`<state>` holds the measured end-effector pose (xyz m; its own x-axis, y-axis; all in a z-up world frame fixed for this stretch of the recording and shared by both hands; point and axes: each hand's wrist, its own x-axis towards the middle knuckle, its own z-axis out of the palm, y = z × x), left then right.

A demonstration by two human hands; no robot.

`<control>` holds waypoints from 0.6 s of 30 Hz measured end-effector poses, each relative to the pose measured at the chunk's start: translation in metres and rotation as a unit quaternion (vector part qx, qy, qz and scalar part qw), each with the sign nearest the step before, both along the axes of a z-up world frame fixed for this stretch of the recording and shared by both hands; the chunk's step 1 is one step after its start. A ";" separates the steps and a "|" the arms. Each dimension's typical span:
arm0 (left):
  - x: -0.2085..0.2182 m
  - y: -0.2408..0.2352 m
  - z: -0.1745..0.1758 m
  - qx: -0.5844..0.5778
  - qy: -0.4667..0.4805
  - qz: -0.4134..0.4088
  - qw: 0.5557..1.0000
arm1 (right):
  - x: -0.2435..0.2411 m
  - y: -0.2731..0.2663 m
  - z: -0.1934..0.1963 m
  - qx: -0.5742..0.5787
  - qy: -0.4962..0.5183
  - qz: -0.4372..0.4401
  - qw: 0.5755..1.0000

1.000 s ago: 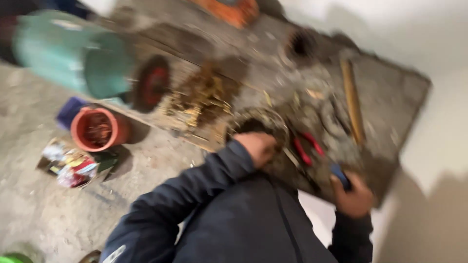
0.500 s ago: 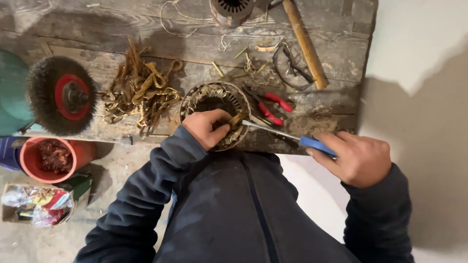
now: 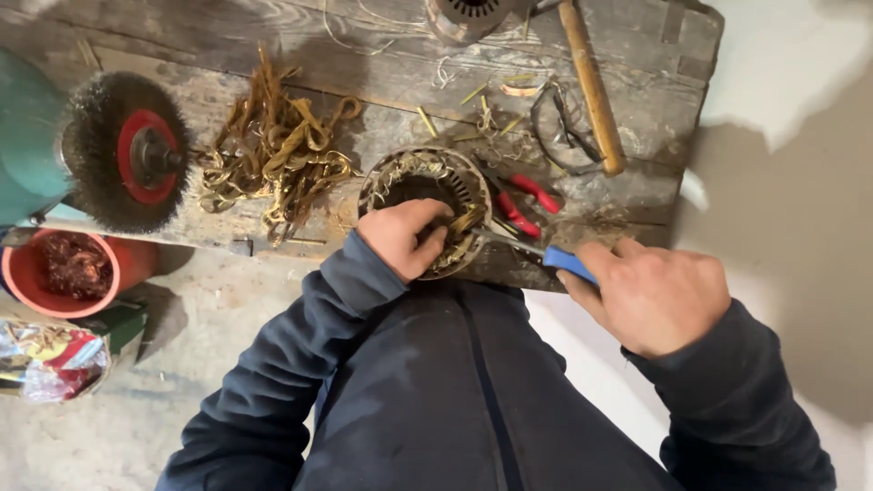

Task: The recorder is disassembling an electric motor stator to extract copper windings using pliers and a screwdriver.

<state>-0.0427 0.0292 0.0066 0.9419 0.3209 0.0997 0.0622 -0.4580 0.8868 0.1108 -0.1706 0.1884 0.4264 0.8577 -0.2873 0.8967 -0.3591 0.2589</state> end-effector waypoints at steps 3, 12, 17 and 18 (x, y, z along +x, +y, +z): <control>0.000 0.000 0.001 0.000 0.001 -0.002 1.000 | 0.003 -0.002 -0.008 0.000 -0.002 -0.002 1.000; 0.000 -0.001 -0.005 -0.026 -0.021 0.053 0.998 | 0.022 -0.031 -0.040 0.167 0.061 0.036 0.983; 0.002 0.001 -0.003 -0.047 -0.003 0.044 0.998 | 0.041 -0.056 -0.083 0.223 0.133 0.048 0.964; 0.003 0.000 -0.003 -0.052 0.004 0.039 0.998 | 0.043 -0.059 -0.090 0.240 0.157 0.033 0.957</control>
